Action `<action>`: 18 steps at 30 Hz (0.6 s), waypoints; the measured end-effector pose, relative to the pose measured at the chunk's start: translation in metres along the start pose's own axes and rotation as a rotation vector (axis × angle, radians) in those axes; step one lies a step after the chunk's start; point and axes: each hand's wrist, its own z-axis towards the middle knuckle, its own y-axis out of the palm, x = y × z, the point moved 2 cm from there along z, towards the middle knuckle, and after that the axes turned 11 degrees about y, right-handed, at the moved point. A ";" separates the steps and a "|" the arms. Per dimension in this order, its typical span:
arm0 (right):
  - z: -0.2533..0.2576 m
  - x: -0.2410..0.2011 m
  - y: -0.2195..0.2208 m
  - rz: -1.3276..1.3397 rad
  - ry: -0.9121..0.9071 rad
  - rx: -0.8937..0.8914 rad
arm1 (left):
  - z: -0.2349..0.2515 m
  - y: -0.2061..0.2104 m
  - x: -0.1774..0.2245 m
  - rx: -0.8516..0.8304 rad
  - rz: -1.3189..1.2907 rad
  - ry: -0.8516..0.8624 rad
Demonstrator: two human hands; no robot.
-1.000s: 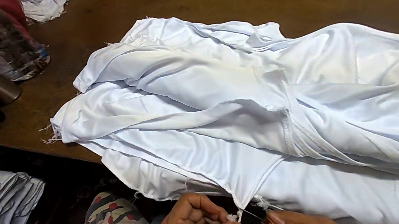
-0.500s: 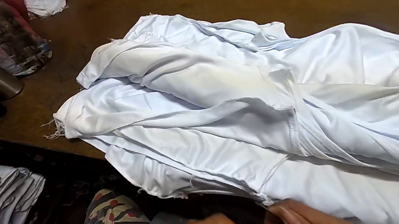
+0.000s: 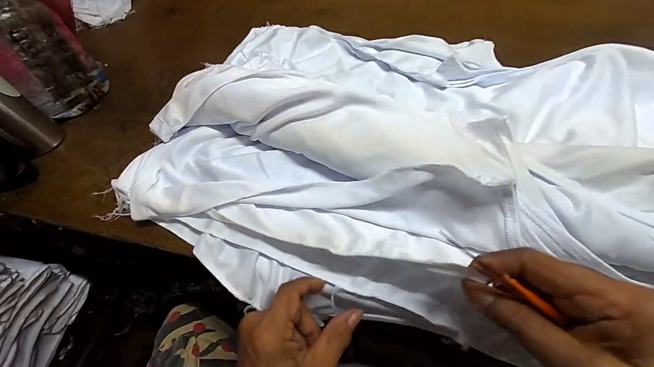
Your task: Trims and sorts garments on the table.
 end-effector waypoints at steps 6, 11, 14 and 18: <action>0.034 -0.010 -0.015 -0.140 -0.122 0.177 | 0.011 0.013 -0.011 0.053 0.086 0.083; 0.034 0.011 0.018 -0.471 -0.308 0.185 | 0.000 0.005 -0.006 0.021 -0.147 0.128; -0.007 0.015 0.024 -0.281 -0.202 0.087 | -0.010 -0.003 -0.004 0.015 -0.209 0.113; -0.053 0.012 0.037 0.268 0.206 -0.413 | -0.011 -0.006 0.001 0.021 -0.275 0.101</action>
